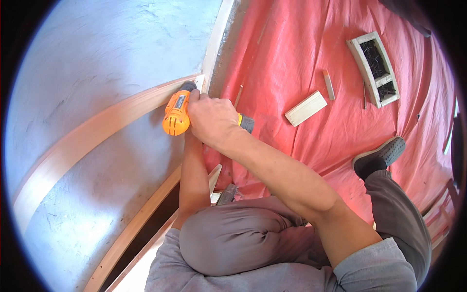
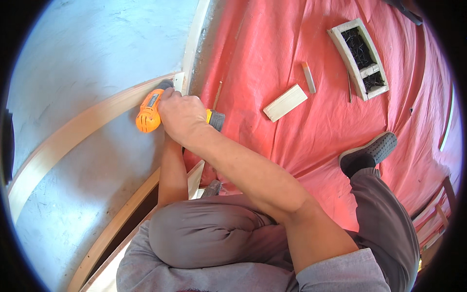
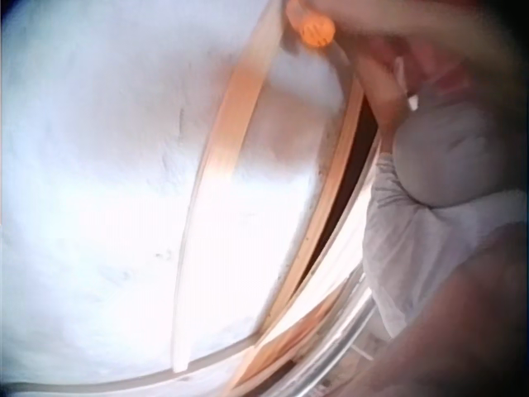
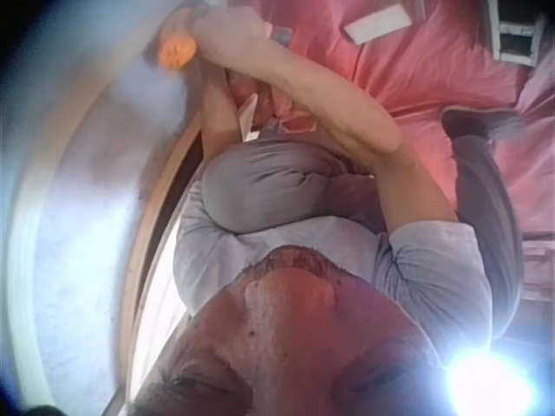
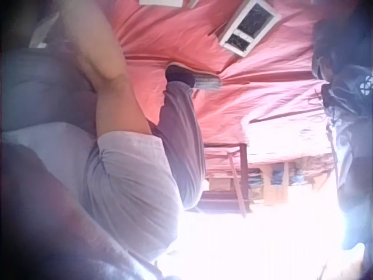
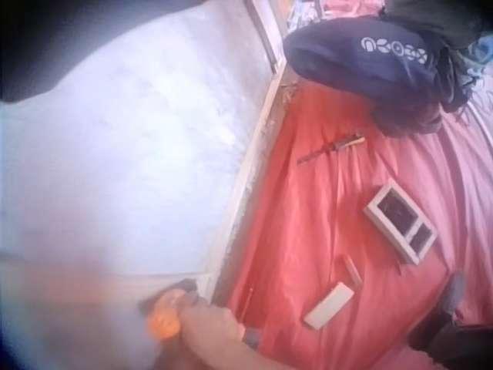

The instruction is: The person picks up screws and uses a power drill to secure wood trim pieces to a wall inside a building under construction.

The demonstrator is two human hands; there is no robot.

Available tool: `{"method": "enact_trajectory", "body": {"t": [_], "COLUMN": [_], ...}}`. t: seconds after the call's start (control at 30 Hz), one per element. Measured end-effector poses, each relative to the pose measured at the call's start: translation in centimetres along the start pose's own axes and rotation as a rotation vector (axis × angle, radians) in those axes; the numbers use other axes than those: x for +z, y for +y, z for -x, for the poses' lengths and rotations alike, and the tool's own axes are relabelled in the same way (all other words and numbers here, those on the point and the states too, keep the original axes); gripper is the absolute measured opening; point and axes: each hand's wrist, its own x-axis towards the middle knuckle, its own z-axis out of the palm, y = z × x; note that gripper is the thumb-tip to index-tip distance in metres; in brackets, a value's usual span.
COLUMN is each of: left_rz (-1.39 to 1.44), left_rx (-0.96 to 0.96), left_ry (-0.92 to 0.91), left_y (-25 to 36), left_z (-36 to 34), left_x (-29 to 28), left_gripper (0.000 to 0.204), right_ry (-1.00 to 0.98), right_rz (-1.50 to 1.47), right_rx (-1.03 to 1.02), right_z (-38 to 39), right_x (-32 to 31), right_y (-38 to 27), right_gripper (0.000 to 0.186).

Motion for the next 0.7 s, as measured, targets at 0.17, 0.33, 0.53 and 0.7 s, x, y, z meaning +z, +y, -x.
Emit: {"method": "enact_trajectory", "body": {"t": [0.17, 0.33, 0.53, 0.7], "left_rz": [0.068, -0.364, -1.008, -0.333], "left_rx": [-0.009, 0.26, 0.145, -0.228], "left_ry": [-0.059, 0.14, 0.497, 0.118], "left_y": [0.9, 2.1, 5.2, 10.6], "left_z": [1.1, 1.1, -0.6, 2.6], "left_x": [0.5, 2.6, 1.7, 7.4], "left_gripper": [0.05, 0.036, 0.03, 0.039], "right_ry": [0.041, 0.022, -0.198, -0.229], "right_rz": [0.02, 0.044, 0.127, 0.151], "right_rx": [-0.05, -0.102, -0.168, 0.076], "right_z": [1.5, 3.4, 1.7, 8.1], "right_x": [-0.4, -1.7, -12.6, -26.3], "right_y": [-0.4, -0.3, 4.8, 6.9], "right_gripper": [0.034, 0.039, 0.034, 0.048]}}
